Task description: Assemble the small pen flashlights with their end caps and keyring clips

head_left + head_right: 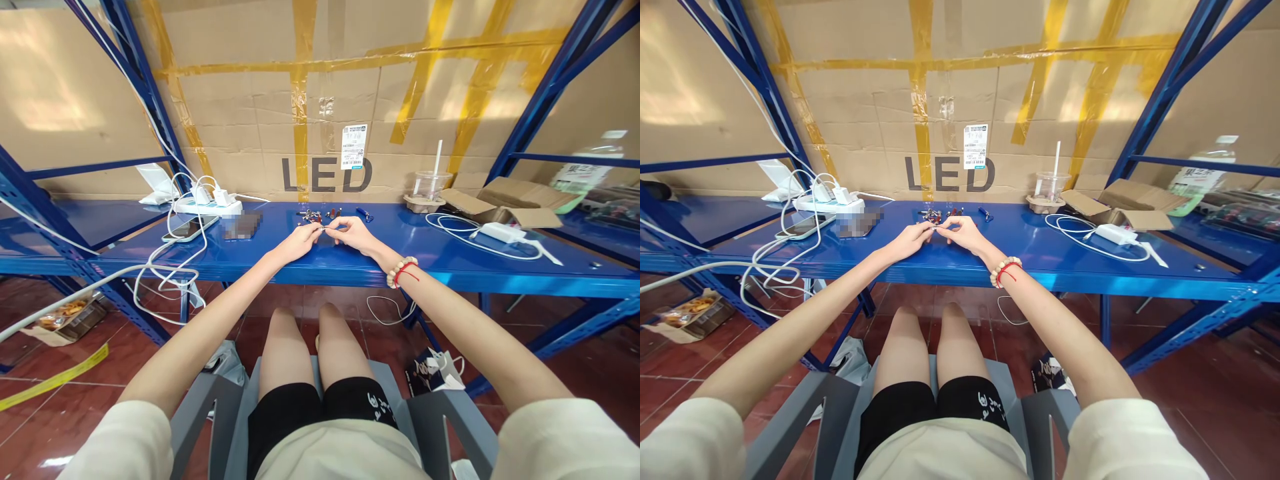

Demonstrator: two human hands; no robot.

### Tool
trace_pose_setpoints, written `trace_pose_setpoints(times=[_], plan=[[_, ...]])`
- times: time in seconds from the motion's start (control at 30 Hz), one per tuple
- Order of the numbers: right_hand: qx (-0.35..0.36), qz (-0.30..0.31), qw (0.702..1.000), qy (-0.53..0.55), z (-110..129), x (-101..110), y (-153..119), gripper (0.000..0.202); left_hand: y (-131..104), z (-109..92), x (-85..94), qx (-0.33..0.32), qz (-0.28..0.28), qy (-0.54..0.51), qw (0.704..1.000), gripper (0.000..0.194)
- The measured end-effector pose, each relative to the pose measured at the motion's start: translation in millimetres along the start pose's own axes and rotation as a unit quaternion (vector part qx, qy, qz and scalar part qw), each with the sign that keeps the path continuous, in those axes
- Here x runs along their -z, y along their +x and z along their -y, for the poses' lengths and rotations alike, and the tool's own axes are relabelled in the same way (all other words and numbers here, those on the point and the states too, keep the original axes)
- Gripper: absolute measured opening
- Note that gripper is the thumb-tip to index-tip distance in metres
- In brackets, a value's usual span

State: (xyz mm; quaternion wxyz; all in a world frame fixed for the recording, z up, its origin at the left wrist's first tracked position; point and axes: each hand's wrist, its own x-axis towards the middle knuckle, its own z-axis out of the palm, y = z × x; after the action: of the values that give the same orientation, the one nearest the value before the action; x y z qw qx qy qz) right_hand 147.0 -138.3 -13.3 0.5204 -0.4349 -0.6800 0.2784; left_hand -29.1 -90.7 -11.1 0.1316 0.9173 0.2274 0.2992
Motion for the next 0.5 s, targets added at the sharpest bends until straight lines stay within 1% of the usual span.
trace_pose_setpoints(times=[0.07,0.17,0.33,0.5], plan=[[-0.002,0.007,1.000,-0.003,-0.2,0.5,0.2,0.041,0.3,0.3,0.7,-0.014,0.006,0.007,1.000,0.032],[-0.011,0.013,1.000,-0.017,0.8,1.0,-0.2,0.040,-0.4,-3.6,3.0,-0.015,0.010,0.028,0.999,0.030],[-0.048,0.006,0.998,-0.034,4.6,1.0,-1.4,0.040,-2.5,-10.3,4.7,0.002,-0.011,0.066,0.998,0.027],[-0.081,0.012,0.996,-0.046,6.0,1.4,-0.9,0.040,-2.3,-10.6,3.8,-0.008,-0.029,0.059,0.998,0.028]])
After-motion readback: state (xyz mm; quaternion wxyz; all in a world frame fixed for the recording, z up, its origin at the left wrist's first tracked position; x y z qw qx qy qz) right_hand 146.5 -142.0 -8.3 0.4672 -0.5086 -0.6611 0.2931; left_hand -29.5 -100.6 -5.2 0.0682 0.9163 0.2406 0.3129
